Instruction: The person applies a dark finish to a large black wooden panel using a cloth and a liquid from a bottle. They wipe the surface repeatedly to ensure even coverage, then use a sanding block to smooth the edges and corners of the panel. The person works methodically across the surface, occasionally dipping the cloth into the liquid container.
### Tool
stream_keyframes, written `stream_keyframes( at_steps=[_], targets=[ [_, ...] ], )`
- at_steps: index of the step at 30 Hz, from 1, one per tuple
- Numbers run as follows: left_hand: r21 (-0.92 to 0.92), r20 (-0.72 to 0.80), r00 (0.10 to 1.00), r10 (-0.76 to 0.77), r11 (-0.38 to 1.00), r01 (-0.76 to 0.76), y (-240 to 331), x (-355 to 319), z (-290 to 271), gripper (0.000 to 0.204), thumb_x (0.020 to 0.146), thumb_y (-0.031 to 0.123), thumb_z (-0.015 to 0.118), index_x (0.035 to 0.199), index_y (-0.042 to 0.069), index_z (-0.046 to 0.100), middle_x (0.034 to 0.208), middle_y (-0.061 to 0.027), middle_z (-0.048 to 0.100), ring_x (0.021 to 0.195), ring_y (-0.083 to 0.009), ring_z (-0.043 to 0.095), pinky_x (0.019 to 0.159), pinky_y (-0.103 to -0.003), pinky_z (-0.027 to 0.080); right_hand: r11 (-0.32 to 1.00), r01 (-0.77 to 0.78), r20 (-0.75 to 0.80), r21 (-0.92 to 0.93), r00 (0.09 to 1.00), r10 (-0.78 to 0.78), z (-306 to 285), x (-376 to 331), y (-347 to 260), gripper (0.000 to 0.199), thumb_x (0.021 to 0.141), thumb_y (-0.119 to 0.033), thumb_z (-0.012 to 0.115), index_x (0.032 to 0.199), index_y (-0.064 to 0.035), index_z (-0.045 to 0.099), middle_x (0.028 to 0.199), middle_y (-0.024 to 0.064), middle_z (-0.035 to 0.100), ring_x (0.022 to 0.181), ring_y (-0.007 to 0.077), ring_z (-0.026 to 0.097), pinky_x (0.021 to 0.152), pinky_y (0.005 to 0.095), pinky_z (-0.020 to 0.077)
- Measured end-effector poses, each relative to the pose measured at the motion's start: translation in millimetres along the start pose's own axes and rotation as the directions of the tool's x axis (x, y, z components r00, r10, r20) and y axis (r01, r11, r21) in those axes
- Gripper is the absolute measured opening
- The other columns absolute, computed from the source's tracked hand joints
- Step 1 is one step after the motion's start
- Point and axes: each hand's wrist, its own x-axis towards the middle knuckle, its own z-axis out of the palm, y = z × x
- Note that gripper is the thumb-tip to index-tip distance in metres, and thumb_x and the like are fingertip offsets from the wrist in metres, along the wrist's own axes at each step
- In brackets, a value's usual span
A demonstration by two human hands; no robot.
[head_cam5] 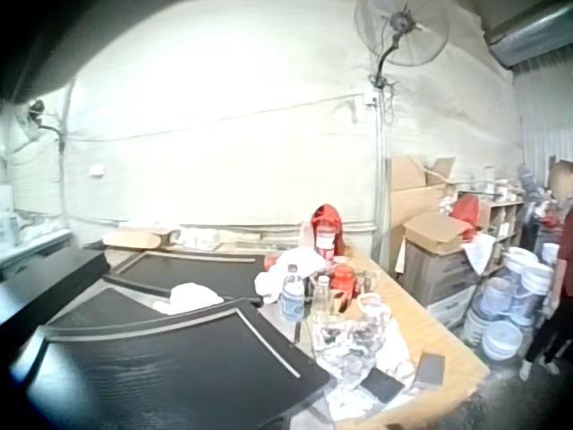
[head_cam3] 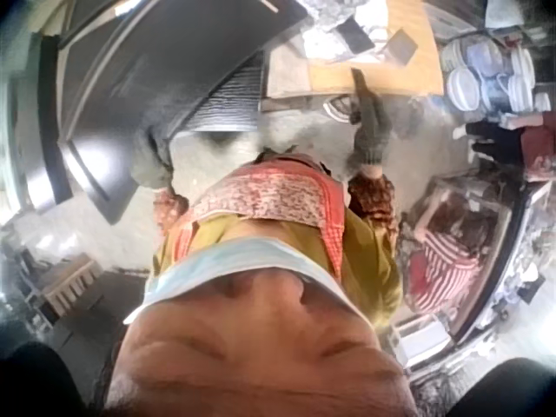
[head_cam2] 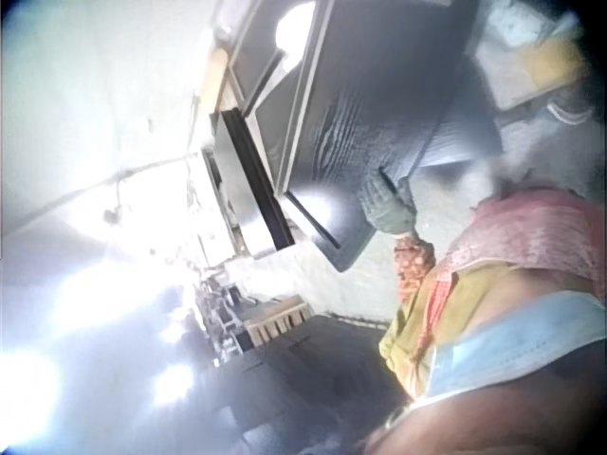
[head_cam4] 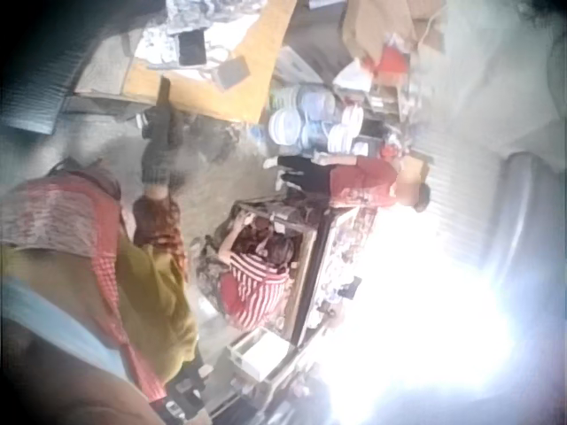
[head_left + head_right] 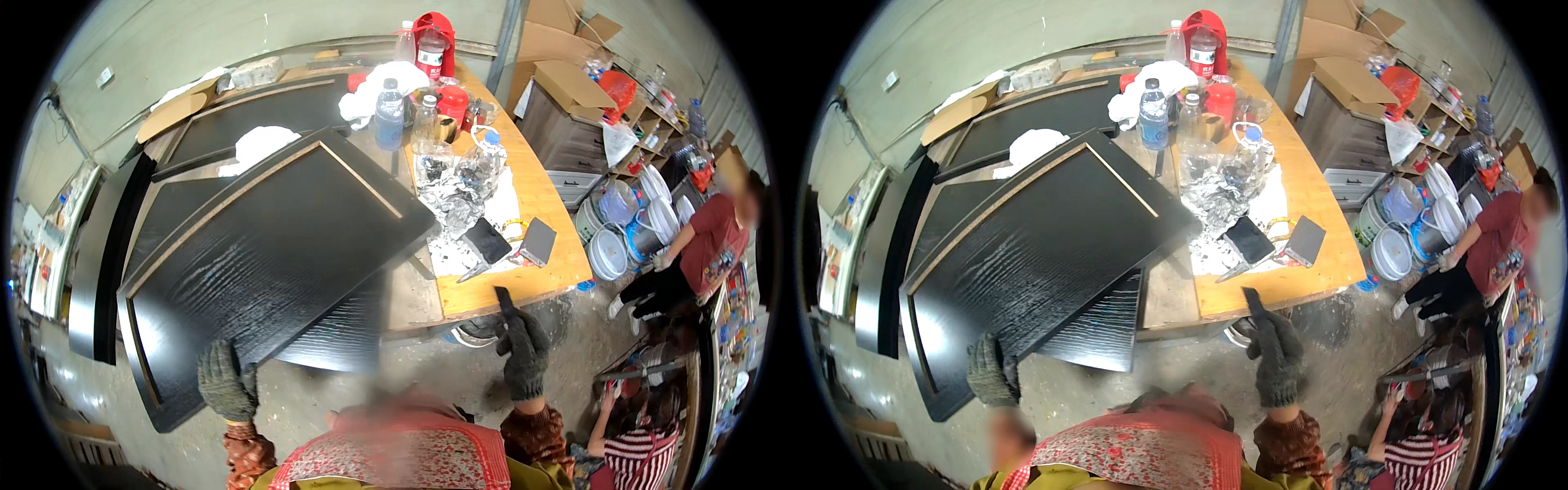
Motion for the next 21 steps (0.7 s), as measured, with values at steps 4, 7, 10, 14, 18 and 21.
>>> stream_keyframes(
  at_steps=[4, 7, 10, 14, 18, 21],
  targets=[
    [0.04, -0.04, 0.998, 0.057, 0.998, -0.055, -11.6, -0.2, 11.7, 0.058, 0.089, 0.04, 0.054, 0.133, 0.002, 0.05, 0.127, -0.0191, 0.057, 0.118, -0.0405, 0.052, 0.106, -0.052, 0.035, 0.994, -0.1, -0.028, 0.038, 0.994, 0.101, -39.2, 9.7, 10.7, 0.023, 0.099, -0.015, 0.051, 0.108, 0.0016, 0.064, 0.075, 0.0017, 0.058, 0.057, 0.0059, 0.047, 0.051, 0.0222, 0.037],
    [0.025, -0.022, 0.999, 0.025, 0.999, -0.024, -22.9, 6.9, 16.1, 0.054, 0.089, 0.034, 0.053, 0.134, 0.004, 0.051, 0.126, -0.0173, 0.058, 0.116, -0.0414, 0.052, 0.103, -0.052, 0.037, 0.986, -0.166, -0.003, -0.03, 0.986, 0.166, -40.9, 25.3, 3.5, 0.021, 0.097, -0.018, 0.053, 0.104, -0.0007, 0.064, 0.073, -0.0014, 0.053, 0.06, 0.0061, 0.047, 0.055, 0.0223, 0.0368],
    [0.031, -0.029, 0.998, -0.06, 0.998, 0.061, -35.4, 10.1, 17.2, 0.05, 0.089, 0.032, 0.054, 0.131, 0.005, 0.053, 0.12, -0.0163, 0.06, 0.112, -0.0413, 0.054, 0.101, -0.051, 0.038, 0.994, -0.11, 0.034, 0.012, 0.993, 0.11, -50.6, 40.3, 22.5, 0.023, 0.097, -0.016, 0.052, 0.109, 0.0001, 0.064, 0.072, -0.0015, 0.052, 0.059, 0.0063, 0.047, 0.054, 0.0228, 0.0367],
    [-0.172, 0.05, 0.937, -0.346, 0.921, 0.349, -63.8, 12.8, 36.7, 0.042, 0.089, 0.027, 0.059, 0.125, 0.006, 0.059, 0.106, -0.0141, 0.065, 0.098, -0.0334, 0.061, 0.092, -0.045, 0.046, 0.991, -0.012, 0.009, -0.134, 1.0, 0.014, -60.1, 55.5, 20.1, 0.027, 0.098, -0.014, 0.049, 0.116, 0.0008, 0.063, 0.075, -0.0002, 0.052, 0.058, 0.0062, 0.044, 0.055, 0.0228, 0.0385],
    [-0.83, 0.44, 0.668, -0.6, 0.014, 0.558, -75.7, 36.1, 43.4, 0.039, 0.09, 0.021, 0.068, 0.124, 0.003, 0.059, 0.101, -0.0051, 0.062, 0.087, -0.0143, 0.058, 0.079, -0.03, 0.052, 0.981, -0.002, 0.008, -0.195, 1.0, 0.003, -80.2, 80.7, 17.2, 0.034, 0.1, -0.011, 0.045, 0.128, -0.0007, 0.059, 0.086, 0.0011, 0.055, 0.059, 0.0063, 0.043, 0.06, 0.0242, 0.0432],
    [-0.788, 0.191, 0.869, -0.457, 0.456, 0.413, -12.4, 99.1, 36.3, 0.037, 0.093, 0.019, 0.063, 0.126, 0.002, 0.057, 0.115, -0.013, 0.063, 0.1, -0.0216, 0.061, 0.085, -0.034, 0.052, 0.99, 0.063, -0.052, -0.126, 0.996, -0.07, -70.6, 106.4, 3.1, 0.032, 0.099, -0.008, 0.044, 0.125, 0.0006, 0.06, 0.094, 0.0041, 0.06, 0.063, 0.0073, 0.046, 0.068, 0.0252, 0.0468]
  ],
)
